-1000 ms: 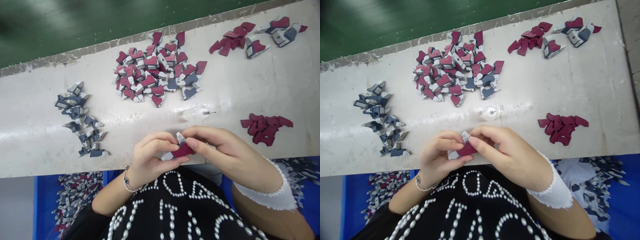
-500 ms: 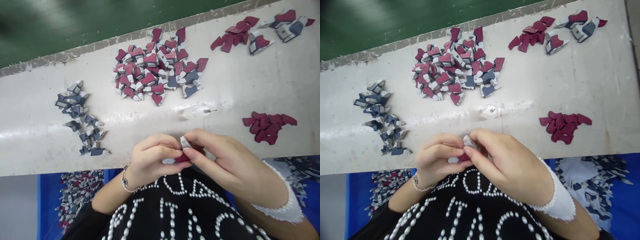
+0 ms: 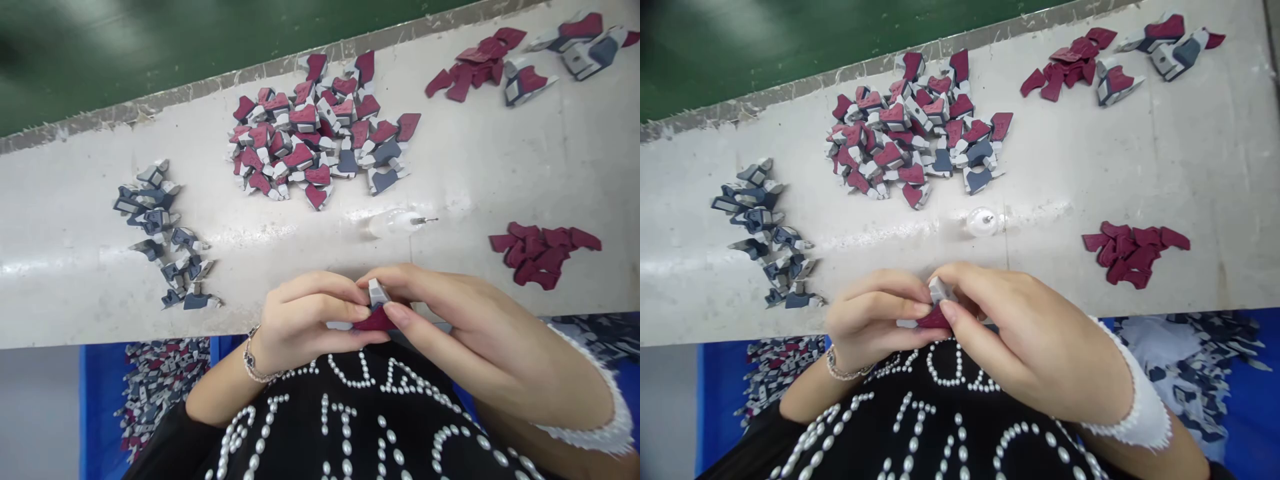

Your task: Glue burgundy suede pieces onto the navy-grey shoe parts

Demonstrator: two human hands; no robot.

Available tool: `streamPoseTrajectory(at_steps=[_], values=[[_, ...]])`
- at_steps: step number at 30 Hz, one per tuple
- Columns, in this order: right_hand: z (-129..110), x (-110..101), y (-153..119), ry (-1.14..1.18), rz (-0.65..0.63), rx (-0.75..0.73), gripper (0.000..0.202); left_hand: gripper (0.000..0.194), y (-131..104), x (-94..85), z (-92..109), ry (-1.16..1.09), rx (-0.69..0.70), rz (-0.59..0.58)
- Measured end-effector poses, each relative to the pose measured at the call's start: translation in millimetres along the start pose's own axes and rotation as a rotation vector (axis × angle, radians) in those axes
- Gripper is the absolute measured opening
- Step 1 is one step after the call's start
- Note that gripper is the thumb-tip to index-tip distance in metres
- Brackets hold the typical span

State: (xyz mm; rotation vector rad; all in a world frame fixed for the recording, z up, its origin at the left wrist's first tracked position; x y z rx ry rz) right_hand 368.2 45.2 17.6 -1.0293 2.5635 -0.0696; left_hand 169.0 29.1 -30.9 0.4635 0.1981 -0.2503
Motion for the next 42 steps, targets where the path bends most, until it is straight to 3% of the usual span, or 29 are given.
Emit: streamPoseTrajectory(at_steps=[8, 26, 42], values=[[0.2, -4.2, -4.2, 0.029, -0.059, -0.02, 0.011, 0.027, -1.5, -0.7, 1.1, -0.035, 0.0, -0.016], [-2.8, 1.4, 2.5, -0.007, -0.001, 0.025, 0.018, 0.024, -3.3, -4.0, 5.9, 0.049, -0.023, 0.002], [1.2, 1.8, -4.6, -0.011, -0.013, -0.03, 0.011, 0.026, -1.4, -4.7, 3.7, -0.052, -0.035, -0.027]])
Point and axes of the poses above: each hand's wrist, its own y-axis towards the middle knuckle, its own x-axis out of the palm, z = x × y, the point moved 1 cm from there along y, towards the middle knuckle, and after that the axes turned 6 degrees about -x, right-handed, at the moved point
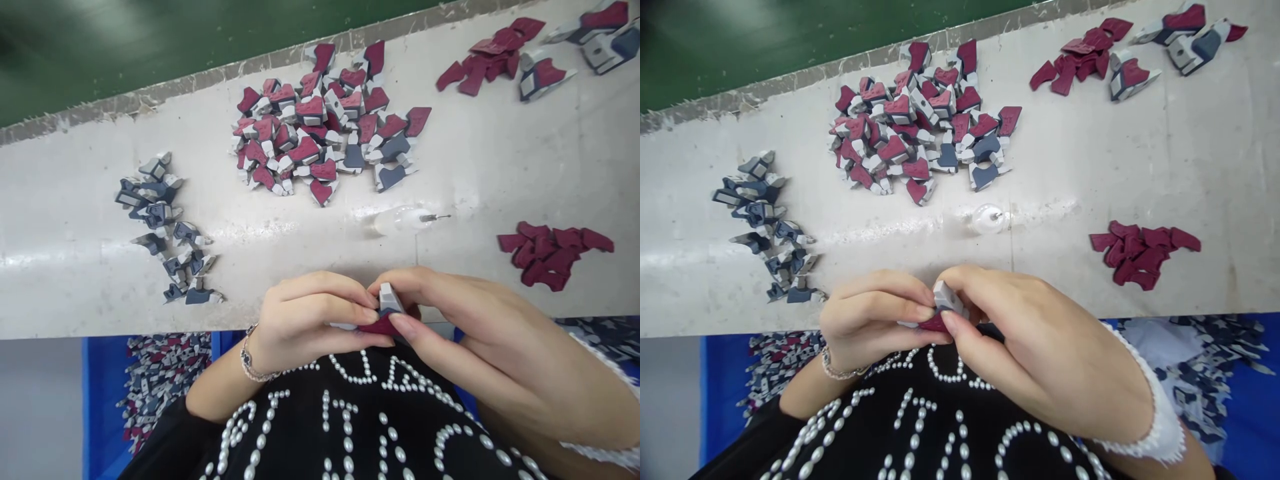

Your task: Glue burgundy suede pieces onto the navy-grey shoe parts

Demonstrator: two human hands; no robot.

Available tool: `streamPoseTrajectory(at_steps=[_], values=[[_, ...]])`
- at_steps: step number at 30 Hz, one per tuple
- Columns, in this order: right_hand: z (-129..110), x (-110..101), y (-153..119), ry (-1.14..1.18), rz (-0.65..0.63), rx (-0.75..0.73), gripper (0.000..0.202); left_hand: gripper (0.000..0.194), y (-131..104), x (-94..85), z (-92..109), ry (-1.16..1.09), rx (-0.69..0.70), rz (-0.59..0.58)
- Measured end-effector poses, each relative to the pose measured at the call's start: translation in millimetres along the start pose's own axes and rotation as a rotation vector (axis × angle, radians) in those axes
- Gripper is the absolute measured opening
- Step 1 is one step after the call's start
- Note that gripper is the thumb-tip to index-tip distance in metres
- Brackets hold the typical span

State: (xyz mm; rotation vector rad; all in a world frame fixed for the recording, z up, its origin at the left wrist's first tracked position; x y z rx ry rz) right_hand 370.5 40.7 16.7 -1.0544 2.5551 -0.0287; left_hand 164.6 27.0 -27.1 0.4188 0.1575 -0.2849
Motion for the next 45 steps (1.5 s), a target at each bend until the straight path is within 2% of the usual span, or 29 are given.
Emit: streamPoseTrajectory(at_steps=[11, 18, 23, 27, 30, 33, 35, 38, 43, 45], values=[[-5, -1, 4, -0.006, -0.001, 0.029, 0.018, 0.022, -2, 1.2, 3, 0.061, 0.007, 0.005], [4, 4, 4, 0.078, -0.039, 0.058, 0.012, 0.023, -2, 2.1, -4, 0.024, -0.035, 0.101], [10, 7, 5, 0.087, -0.022, -0.008, 0.012, 0.024, -9, 2.8, -8, 0.062, -0.04, 0.101], [10, 8, 7, -0.055, 0.041, -0.085, 0.016, 0.033, -16, 4.2, -11, 0.081, -0.275, 0.104], [10, 11, 6, -0.198, 0.096, -0.108, 0.027, 0.027, -15, 3.4, -10, 0.098, -0.403, 0.054], [10, 13, 2, -0.286, 0.121, -0.121, 0.018, 0.019, -8, 1.2, -6, 0.03, -0.443, -0.006], [9, 13, -1, -0.341, 0.088, -0.18, 0.015, 0.017, -3, 0.5, -5, -0.06, -0.466, -0.018], [8, 11, -1, -0.368, 0.036, -0.27, 0.024, 0.019, 0, 3.1, -7, -0.155, -0.482, 0.014], [11, 4, 3, -0.383, 0.021, -0.277, 0.021, 0.021, -5, 11.6, -15, -0.203, -0.474, 0.087], [14, 1, 3, -0.377, 0.002, -0.28, 0.019, 0.02, -6, 12.2, -16, -0.221, -0.471, 0.082]])
Point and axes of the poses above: each hand's wrist, its own y-axis towards the middle knuckle, its own x-axis out of the palm, z = x × y, the point moved 1 cm from there along y, towards the middle knuckle, and after that the axes turned 6 degrees about -x, right-handed, at the moved point
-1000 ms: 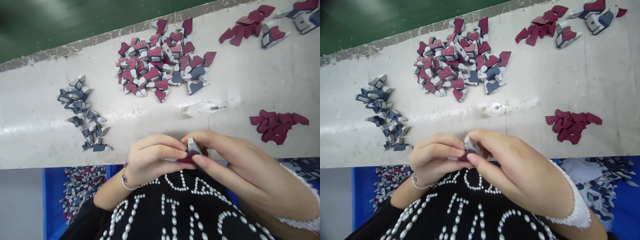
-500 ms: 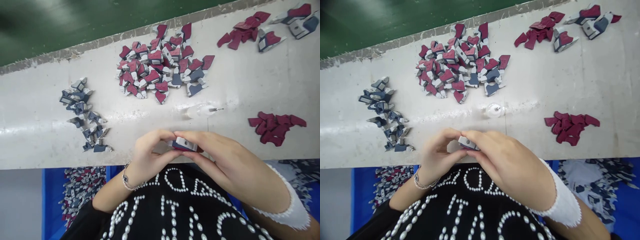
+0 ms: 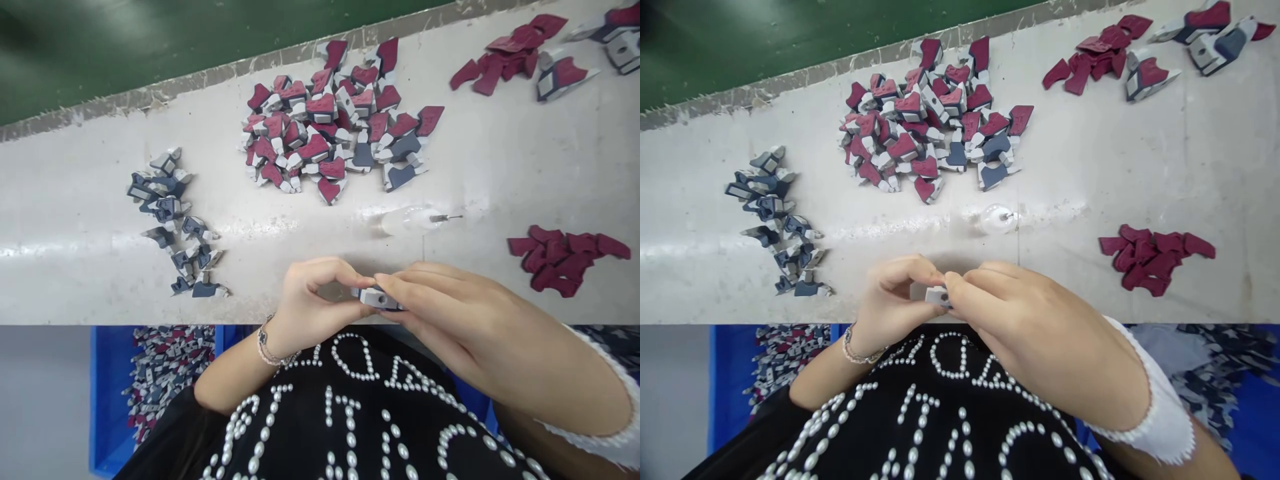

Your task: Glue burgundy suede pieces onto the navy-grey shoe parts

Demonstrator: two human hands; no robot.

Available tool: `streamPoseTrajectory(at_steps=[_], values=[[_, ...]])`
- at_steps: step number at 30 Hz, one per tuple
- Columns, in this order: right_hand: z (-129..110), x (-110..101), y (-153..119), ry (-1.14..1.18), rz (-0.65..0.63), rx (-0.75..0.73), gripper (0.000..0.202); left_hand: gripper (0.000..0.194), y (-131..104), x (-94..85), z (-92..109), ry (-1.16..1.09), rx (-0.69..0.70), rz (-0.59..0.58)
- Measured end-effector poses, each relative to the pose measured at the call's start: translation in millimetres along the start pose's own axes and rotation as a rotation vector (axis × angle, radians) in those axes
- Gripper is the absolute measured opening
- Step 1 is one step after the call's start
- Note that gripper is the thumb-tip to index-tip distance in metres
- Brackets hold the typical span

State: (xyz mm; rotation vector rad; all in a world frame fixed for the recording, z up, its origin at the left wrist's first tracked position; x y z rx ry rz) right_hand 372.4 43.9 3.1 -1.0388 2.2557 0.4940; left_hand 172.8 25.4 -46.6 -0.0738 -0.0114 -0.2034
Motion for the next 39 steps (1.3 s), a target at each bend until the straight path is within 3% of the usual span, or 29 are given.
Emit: streamPoseTrajectory(at_steps=[5, 11, 13, 17, 19, 23, 27, 31, 39], values=[[5, -2, -5, 0.113, -0.006, 0.043, 0.017, 0.01, -2, -6.0, 4, 0.014, -0.069, -0.123], [6, 5, -2, 0.171, -0.065, 0.012, 0.021, 0.015, -5, -8.4, 0, 0.023, -0.033, -0.098], [7, 5, -1, 0.191, -0.076, 0.04, 0.022, 0.017, -9, -6.3, -3, -0.045, -0.092, -0.106], [7, 1, -3, 0.329, -0.071, 0.213, 0.016, 0.018, -17, -0.4, -6, -0.33, -0.353, -0.229], [5, -1, -4, 0.405, -0.069, 0.253, 0.015, 0.02, -19, 1.2, -6, -0.372, -0.391, -0.264], [-2, 3, -3, 0.371, -0.035, 0.273, 0.021, 0.022, -18, -0.2, -3, -0.117, -0.136, -0.188], [-13, 13, -2, 0.124, 0.016, 0.223, 0.012, 0.023, -18, -0.5, 3, 0.204, 0.118, -0.088], [-22, 15, -2, -0.062, 0.056, 0.126, 0.02, 0.017, -21, 2.0, 9, 0.254, 0.185, -0.04], [-27, 8, -5, -0.037, -0.007, 0.117, 0.019, 0.013, -22, -0.4, 14, 0.234, 0.182, -0.049]])
Point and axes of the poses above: each hand's wrist, its own y-axis towards the middle knuckle, its own x-axis out of the palm, z = x × y, the point moved 1 cm from there along y, towards the middle knuckle, and after that the axes turned 6 degrees about -x, right-handed, at the moved point
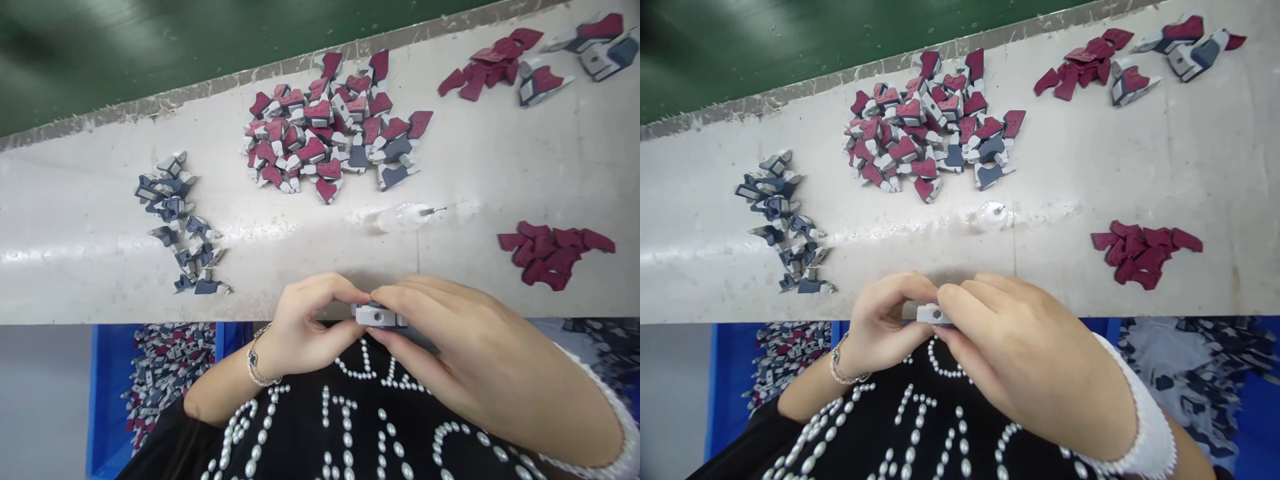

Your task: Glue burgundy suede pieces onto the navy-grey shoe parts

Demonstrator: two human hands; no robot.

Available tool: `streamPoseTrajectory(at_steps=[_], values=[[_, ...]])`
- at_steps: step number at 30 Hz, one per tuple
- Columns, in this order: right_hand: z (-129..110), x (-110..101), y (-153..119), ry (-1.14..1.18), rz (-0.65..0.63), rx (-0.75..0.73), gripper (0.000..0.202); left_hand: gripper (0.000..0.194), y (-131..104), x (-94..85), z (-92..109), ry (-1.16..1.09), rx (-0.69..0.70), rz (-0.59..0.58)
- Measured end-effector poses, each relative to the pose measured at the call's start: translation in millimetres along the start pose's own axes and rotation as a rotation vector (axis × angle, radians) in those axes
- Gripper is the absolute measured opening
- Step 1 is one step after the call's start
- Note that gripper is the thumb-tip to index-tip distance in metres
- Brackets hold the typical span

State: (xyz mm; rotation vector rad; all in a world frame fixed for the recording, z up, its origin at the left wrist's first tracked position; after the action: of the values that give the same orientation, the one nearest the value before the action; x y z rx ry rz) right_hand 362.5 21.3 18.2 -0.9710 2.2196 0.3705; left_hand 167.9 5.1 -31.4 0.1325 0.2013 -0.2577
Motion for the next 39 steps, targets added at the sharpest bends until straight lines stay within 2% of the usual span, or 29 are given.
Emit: streamPoseTrajectory(at_steps=[6, 12, 20, 24, 28, 34, 39], values=[[-2, -4, 0, -0.024, 0.028, -0.016, 0.017, 0.014, 0, -4.2, 4, 0.039, -0.006, -0.06], [2, -4, 5, 0.015, -0.022, -0.083, 0.023, 0.012, -2, -7.2, 6, 0.045, -0.089, -0.143], [14, 6, 9, 0.063, -0.027, -0.015, 0.025, 0.006, -5, -3.3, 2, 0.171, -0.116, -0.107], [18, 7, 10, 0.098, -0.041, 0.017, 0.023, 0.01, -7, -2.6, 0, 0.252, -0.086, -0.064], [17, 5, 3, 0.096, -0.077, 0.051, 0.016, 0.011, -7, -5.2, -1, 0.182, -0.086, -0.068], [11, 1, -5, 0.007, -0.055, -0.017, 0.023, 0.012, -2, -10.4, 3, 0.103, -0.118, -0.128], [7, -1, -7, -0.028, -0.021, -0.041, 0.022, 0.015, 0, -11.5, 8, 0.029, -0.198, -0.183]])
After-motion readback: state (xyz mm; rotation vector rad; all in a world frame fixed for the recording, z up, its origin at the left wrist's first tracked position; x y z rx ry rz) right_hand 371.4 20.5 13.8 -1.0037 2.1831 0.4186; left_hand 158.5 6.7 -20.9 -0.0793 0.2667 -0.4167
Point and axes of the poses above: each hand's wrist, its own y-axis towards the middle knuckle, its own x-axis out of the palm, z = x × y, the point moved 1 cm from there along y, towards the middle knuckle, and after that the axes turned 6 degrees about -x, right-handed, at the moved point
